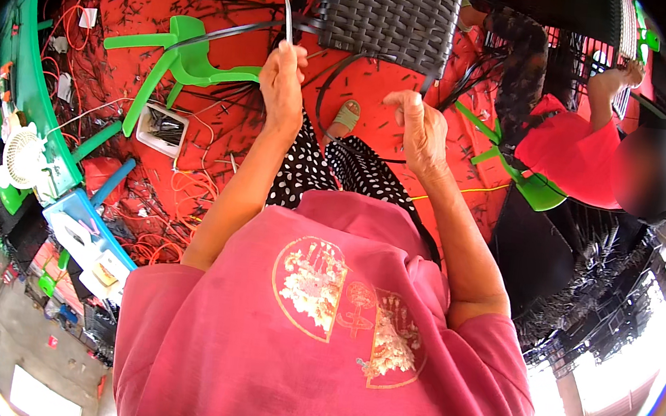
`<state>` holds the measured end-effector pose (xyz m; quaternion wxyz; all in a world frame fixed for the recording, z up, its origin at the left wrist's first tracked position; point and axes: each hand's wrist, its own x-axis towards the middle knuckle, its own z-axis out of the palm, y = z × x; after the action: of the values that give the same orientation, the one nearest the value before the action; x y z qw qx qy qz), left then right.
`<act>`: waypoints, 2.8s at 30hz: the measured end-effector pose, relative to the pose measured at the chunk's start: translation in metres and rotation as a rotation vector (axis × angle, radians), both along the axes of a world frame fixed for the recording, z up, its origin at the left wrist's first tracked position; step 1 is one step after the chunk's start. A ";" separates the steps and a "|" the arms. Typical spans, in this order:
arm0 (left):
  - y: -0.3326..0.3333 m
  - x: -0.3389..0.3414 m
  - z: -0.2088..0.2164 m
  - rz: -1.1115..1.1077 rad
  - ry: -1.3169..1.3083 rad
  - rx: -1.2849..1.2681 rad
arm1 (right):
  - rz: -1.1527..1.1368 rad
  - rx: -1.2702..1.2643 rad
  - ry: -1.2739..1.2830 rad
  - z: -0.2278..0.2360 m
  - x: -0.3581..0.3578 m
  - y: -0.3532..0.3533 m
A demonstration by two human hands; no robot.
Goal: The person uses scissors to trim loose strands from the edge of a black woven wicker chair seat. They hold the seat with one hand and carefully snip protruding fibers with the other, occasionally adjusting the seat's position to access different areas.
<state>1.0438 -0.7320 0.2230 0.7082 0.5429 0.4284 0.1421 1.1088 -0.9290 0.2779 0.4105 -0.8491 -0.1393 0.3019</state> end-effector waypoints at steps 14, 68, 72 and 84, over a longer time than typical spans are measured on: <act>-0.036 -0.002 0.005 -0.277 -0.047 -0.233 | -0.222 0.209 0.268 -0.005 -0.017 -0.007; 0.011 0.029 0.115 -1.086 0.652 0.166 | 0.072 0.186 -0.318 -0.044 0.007 -0.006; 0.000 0.027 0.114 -0.956 0.643 0.025 | 0.060 0.194 -0.289 -0.044 0.005 -0.006; 0.021 0.056 0.099 -1.285 0.420 0.650 | -0.004 0.214 -0.292 -0.047 -0.002 -0.002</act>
<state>1.0998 -0.7109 0.3222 0.3590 0.8836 0.0897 -0.2869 1.1070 -0.9313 0.2306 0.4744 -0.8357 -0.2269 0.1583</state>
